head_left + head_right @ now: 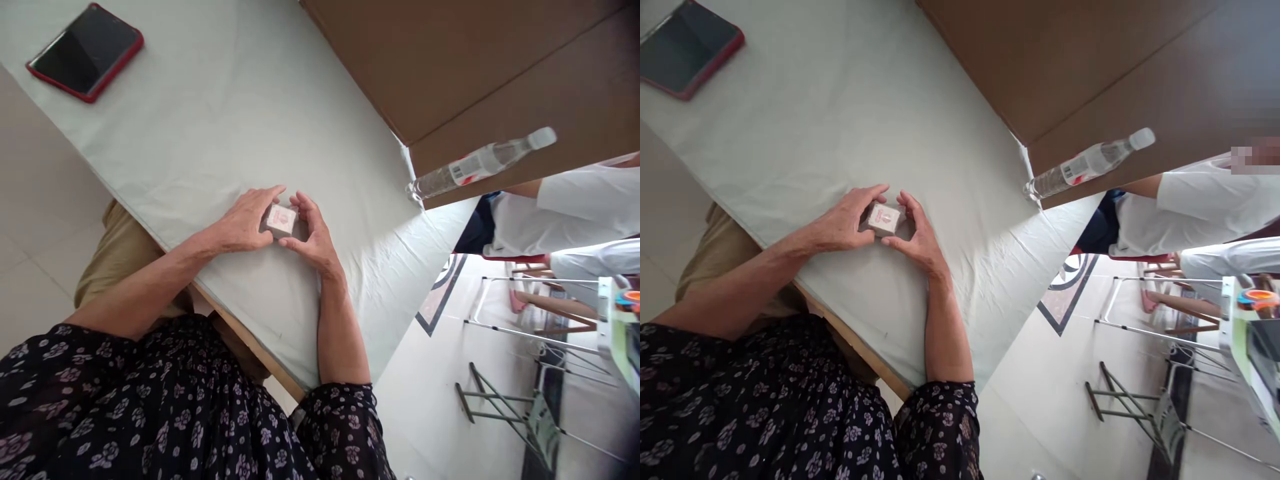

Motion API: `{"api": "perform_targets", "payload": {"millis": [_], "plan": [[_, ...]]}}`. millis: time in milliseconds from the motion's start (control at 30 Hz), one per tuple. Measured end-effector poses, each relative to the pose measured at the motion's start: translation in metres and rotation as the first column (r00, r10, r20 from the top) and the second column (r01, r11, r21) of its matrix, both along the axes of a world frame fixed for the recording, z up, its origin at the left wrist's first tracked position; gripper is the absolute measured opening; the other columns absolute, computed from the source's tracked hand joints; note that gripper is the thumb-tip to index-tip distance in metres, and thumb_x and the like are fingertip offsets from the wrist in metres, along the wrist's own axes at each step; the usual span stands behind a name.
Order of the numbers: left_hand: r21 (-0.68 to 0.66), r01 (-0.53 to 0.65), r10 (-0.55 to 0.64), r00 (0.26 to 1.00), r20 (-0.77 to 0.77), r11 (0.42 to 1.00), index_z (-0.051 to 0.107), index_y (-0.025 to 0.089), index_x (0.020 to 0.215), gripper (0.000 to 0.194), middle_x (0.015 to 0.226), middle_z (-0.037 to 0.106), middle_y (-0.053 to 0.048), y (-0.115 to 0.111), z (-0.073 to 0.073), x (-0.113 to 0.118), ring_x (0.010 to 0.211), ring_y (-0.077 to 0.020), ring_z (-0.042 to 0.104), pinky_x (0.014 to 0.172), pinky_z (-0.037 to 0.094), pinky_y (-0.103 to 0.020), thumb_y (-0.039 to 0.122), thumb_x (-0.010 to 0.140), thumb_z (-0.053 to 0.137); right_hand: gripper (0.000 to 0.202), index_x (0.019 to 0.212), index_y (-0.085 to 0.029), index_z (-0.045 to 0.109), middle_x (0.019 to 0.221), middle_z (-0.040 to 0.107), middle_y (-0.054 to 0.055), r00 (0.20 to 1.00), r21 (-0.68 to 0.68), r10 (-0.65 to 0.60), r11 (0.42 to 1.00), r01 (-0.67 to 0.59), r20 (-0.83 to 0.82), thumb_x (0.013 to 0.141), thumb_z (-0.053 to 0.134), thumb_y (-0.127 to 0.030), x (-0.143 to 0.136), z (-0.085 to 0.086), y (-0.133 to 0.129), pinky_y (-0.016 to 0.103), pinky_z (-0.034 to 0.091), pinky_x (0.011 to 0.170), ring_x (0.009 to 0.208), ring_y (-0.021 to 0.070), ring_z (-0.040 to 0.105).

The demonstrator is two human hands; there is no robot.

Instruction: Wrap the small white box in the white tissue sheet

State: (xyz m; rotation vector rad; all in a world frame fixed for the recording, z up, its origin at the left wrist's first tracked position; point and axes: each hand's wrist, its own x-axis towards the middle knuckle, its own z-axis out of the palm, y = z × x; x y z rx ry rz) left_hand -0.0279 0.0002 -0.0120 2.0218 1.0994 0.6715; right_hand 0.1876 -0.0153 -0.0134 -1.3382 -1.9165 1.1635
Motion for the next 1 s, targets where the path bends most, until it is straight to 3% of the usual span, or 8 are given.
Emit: {"api": "perform_targets", "payload": {"millis": [267,400,533,733,1000], "plan": [[0.037,-0.004,0.004,1.000,0.000,0.999,0.038,0.017,0.153,0.090,0.138,0.060,-0.014,0.002,-0.003,0.002,0.122,-0.0335,0.055,0.111,0.039,-0.050,0.024,0.067,0.061,0.118,0.160,-0.032,0.027,0.158,0.046,0.012,0.998,0.004,-0.013,1.000,0.013,-0.060,0.064,0.068,-0.088,0.004,0.002,0.003,0.051,0.031,0.124,0.147,0.0320,0.043],[0.050,-0.022,0.023,1.000,-0.009,0.999,0.038,0.014,0.153,0.088,0.136,0.060,-0.016,0.003,-0.003,0.003,0.123,-0.0333,0.054,0.110,0.040,-0.050,0.023,0.068,0.061,0.106,0.154,-0.030,0.040,0.152,0.052,0.012,0.990,0.030,-0.020,0.999,0.025,-0.142,0.066,0.078,-0.075,0.006,0.001,0.006,0.052,0.034,0.122,0.143,0.0331,0.047],[0.062,-0.023,0.024,1.000,-0.011,0.998,0.034,0.018,0.154,0.090,0.137,0.059,-0.015,0.006,-0.003,0.005,0.125,-0.0319,0.053,0.111,0.039,-0.050,0.023,0.069,0.062,0.093,0.149,-0.030,0.048,0.142,0.061,0.011,0.983,0.072,-0.018,0.997,0.031,-0.181,0.069,0.082,-0.064,0.007,-0.002,0.010,0.054,0.042,0.114,0.133,0.0342,0.057],[0.063,-0.001,0.003,1.000,-0.026,0.998,0.029,0.018,0.156,0.090,0.141,0.055,-0.015,0.008,-0.005,0.008,0.128,-0.0302,0.052,0.112,0.039,-0.047,0.022,0.071,0.059,0.085,0.145,-0.030,0.054,0.132,0.067,0.008,0.968,0.113,-0.030,0.992,0.060,-0.248,0.069,0.085,-0.050,0.009,-0.006,0.013,0.052,0.047,0.108,0.122,0.0333,0.062],[0.093,0.012,-0.013,1.000,0.008,0.996,0.028,0.020,0.157,0.091,0.135,0.059,-0.013,0.010,-0.012,0.005,0.122,-0.0293,0.055,0.106,0.042,-0.047,0.025,0.071,0.059,0.088,0.147,-0.029,0.052,0.142,0.062,0.010,0.968,0.119,-0.012,0.992,0.043,-0.250,0.070,0.085,-0.055,0.011,-0.005,0.010,0.051,0.044,0.112,0.130,0.0338,0.058]]}}
